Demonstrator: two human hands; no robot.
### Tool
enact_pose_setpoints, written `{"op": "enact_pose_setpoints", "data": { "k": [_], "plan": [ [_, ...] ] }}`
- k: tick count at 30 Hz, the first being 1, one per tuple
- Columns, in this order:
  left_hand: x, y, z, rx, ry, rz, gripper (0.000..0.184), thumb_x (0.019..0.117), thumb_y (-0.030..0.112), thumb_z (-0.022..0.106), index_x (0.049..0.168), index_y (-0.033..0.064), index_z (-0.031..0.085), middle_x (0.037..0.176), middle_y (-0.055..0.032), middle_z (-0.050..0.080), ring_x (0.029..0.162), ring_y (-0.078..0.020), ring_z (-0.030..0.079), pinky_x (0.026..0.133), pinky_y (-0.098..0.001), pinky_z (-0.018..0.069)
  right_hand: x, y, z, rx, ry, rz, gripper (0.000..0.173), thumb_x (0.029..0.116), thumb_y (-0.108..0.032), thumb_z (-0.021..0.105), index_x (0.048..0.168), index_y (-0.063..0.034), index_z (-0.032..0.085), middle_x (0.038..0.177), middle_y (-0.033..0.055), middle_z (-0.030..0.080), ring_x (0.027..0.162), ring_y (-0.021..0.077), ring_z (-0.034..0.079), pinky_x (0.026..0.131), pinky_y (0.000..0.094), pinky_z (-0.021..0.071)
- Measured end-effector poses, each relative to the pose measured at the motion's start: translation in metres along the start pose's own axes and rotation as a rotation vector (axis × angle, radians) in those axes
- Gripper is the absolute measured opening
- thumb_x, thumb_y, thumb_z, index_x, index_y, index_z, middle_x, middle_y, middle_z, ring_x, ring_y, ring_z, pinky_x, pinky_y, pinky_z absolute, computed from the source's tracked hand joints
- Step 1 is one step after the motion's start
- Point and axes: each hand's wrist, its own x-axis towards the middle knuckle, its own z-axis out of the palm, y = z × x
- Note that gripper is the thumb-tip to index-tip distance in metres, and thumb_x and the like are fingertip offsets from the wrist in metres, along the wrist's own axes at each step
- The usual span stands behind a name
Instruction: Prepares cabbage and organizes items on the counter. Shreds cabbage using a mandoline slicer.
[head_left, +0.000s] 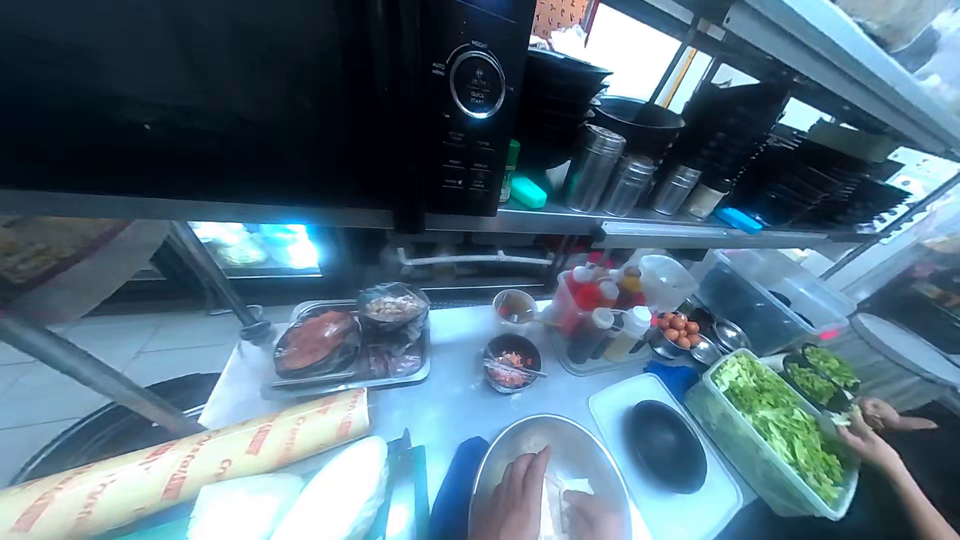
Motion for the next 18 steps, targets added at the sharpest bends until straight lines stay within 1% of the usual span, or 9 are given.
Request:
{"op": "enact_pose_setpoints", "data": {
  "k": [2,4,6,8,10,13,15,17,18],
  "plan": [
    [-0.001,-0.001,-0.001,-0.006,-0.004,-0.011,0.117,0.0657,0.046,0.09,0.16,0.0145,0.029,0.147,-0.0149,0.049,0.13,-0.0296,0.055,0.1,-0.0467,0.0553,-0.002,-0.032,-0.009,0.07,0.058,-0.134,0.021,0.0974,-0.015,0.066,0.115,-0.0152,0.079,0.114,-0.0026,0.077,0.106,0.0065,0.072,0.098,0.0336,0.0598],
    [-0.002,0.0,-0.002,-0.006,-0.018,-0.02,0.117,0.0673,0.047,0.089,0.161,0.0145,0.027,0.147,-0.0147,0.049,0.13,-0.0295,0.055,0.099,-0.0459,0.0555,-0.003,-0.042,-0.01,0.086,0.101,-0.21,0.02,0.0969,-0.011,0.067,0.113,-0.0134,0.08,0.117,-0.0009,0.076,0.113,0.0074,0.07,0.103,0.0332,0.0582],
    [-0.001,0.001,-0.003,-0.003,-0.023,-0.019,0.117,0.068,0.046,0.089,0.161,0.0145,0.026,0.148,-0.0145,0.048,0.13,-0.0293,0.055,0.1,-0.0454,0.0551,-0.002,-0.015,0.002,0.012,0.093,-0.123,0.02,0.0956,-0.014,0.067,0.11,-0.0147,0.08,0.112,-0.0014,0.078,0.107,0.0075,0.072,0.099,0.0342,0.0593],
    [-0.003,0.0,0.0,0.001,-0.022,-0.019,0.118,0.0669,0.046,0.09,0.161,0.0155,0.026,0.148,-0.0143,0.048,0.131,-0.0293,0.054,0.1,-0.0454,0.0552,-0.004,0.012,0.009,-0.034,0.025,-0.001,0.022,0.0953,-0.018,0.067,0.112,-0.015,0.08,0.108,0.0001,0.078,0.1,0.01,0.074,0.095,0.0382,0.0602],
    [-0.002,0.0,0.0,-0.003,-0.005,-0.021,0.117,0.0662,0.045,0.09,0.161,0.0156,0.028,0.147,-0.0145,0.049,0.131,-0.0295,0.055,0.099,-0.0464,0.0557,-0.003,-0.001,0.001,0.013,0.022,-0.037,0.022,0.0972,-0.018,0.066,0.115,-0.0151,0.079,0.111,-0.0009,0.077,0.104,0.008,0.073,0.097,0.0356,0.0596],
    [-0.002,-0.001,-0.001,-0.004,-0.016,-0.023,0.116,0.068,0.045,0.089,0.161,0.0148,0.026,0.149,-0.0145,0.047,0.132,-0.029,0.053,0.1,-0.0451,0.0548,-0.006,-0.039,-0.009,0.093,0.104,-0.184,0.02,0.0969,-0.012,0.067,0.113,-0.0135,0.08,0.117,-0.001,0.077,0.112,0.0075,0.071,0.102,0.0328,0.0586],
    [0.0,0.001,-0.004,0.001,-0.042,-0.025,0.116,0.0694,0.044,0.089,0.162,0.015,0.025,0.15,-0.0147,0.046,0.133,-0.0293,0.053,0.101,-0.0446,0.0544,-0.005,-0.026,-0.003,0.043,0.105,-0.152,0.023,0.0947,-0.009,0.066,0.112,-0.0131,0.08,0.116,0.0,0.077,0.111,0.0086,0.071,0.102,0.0338,0.0585],
    [0.0,0.004,-0.004,0.008,-0.058,-0.034,0.117,0.0687,0.044,0.089,0.162,0.016,0.025,0.15,-0.0141,0.046,0.132,-0.0291,0.053,0.1,-0.0451,0.0549,-0.005,0.005,0.006,-0.024,0.047,-0.021,0.025,0.093,-0.009,0.065,0.113,-0.0134,0.08,0.111,0.0012,0.078,0.104,0.011,0.073,0.097,0.0389,0.0595],
    [0.0,0.005,-0.004,0.008,-0.048,-0.033,0.116,0.0678,0.044,0.089,0.162,0.0164,0.026,0.149,-0.014,0.048,0.131,-0.029,0.054,0.099,-0.0456,0.0552,-0.004,0.009,0.006,-0.021,0.032,0.006,0.026,0.0932,-0.009,0.064,0.114,-0.0134,0.079,0.11,0.0016,0.078,0.103,0.0115,0.073,0.097,0.04,0.0597]
  ]
}}
